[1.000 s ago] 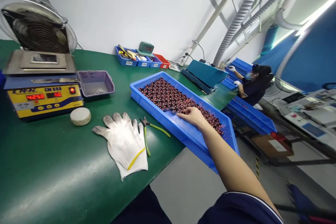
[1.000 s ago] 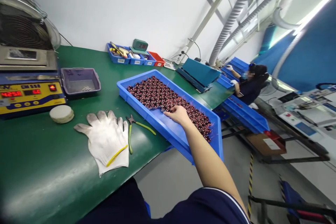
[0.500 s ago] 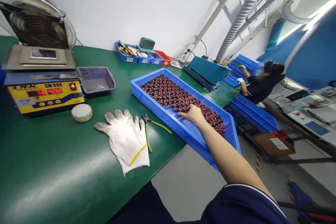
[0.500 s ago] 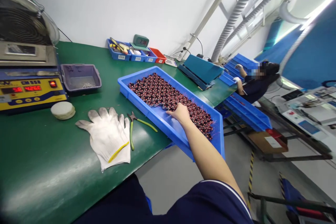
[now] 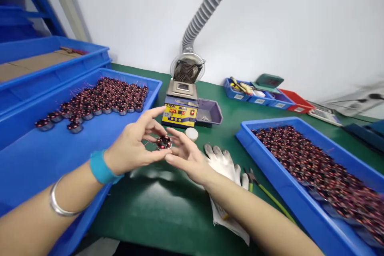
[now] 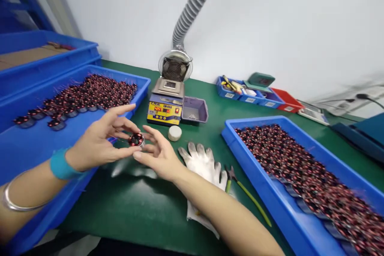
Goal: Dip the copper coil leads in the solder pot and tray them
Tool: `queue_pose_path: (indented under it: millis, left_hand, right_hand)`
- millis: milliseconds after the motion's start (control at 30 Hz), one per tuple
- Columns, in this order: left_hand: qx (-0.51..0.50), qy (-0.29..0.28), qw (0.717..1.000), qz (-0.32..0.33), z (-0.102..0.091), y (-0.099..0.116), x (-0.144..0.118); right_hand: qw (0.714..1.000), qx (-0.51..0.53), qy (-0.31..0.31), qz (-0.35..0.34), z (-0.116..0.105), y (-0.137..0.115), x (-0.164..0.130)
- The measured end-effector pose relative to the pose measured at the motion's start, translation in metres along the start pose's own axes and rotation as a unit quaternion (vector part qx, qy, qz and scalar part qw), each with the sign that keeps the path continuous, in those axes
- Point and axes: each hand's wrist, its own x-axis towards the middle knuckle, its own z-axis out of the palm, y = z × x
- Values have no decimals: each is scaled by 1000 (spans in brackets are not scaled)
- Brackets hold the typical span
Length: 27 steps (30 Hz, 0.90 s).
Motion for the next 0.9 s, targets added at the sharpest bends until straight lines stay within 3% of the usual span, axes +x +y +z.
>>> queue_pose_path:
  millis: [100, 300, 467, 567, 667, 800, 900]
  left_hand:
    - [-19, 33, 999, 31, 6, 2, 0]
    - [-24, 33, 997, 57, 2, -1, 2]
    - [39, 32, 999, -19, -11, -10, 8]
    - [60, -30, 994, -82, -10, -21, 10]
    - [121, -121, 981, -86, 1, -33, 10]
    - [266, -248, 928, -87, 15, -38, 7]
    - [287, -283, 909, -110, 16, -38, 9]
  right_hand:
    - [993, 111, -27, 12, 12, 1, 21]
    - [993, 115, 23, 28, 6, -4, 23]
    - [994, 82, 76, -5, -4, -8, 30]
    - [991, 34, 127, -35, -19, -20, 43]
    - [979, -30, 187, -74, -41, -43, 67]
    - [944, -164, 266, -106, -78, -78, 117]
    - [907, -286, 299, -78, -105, -98, 158]
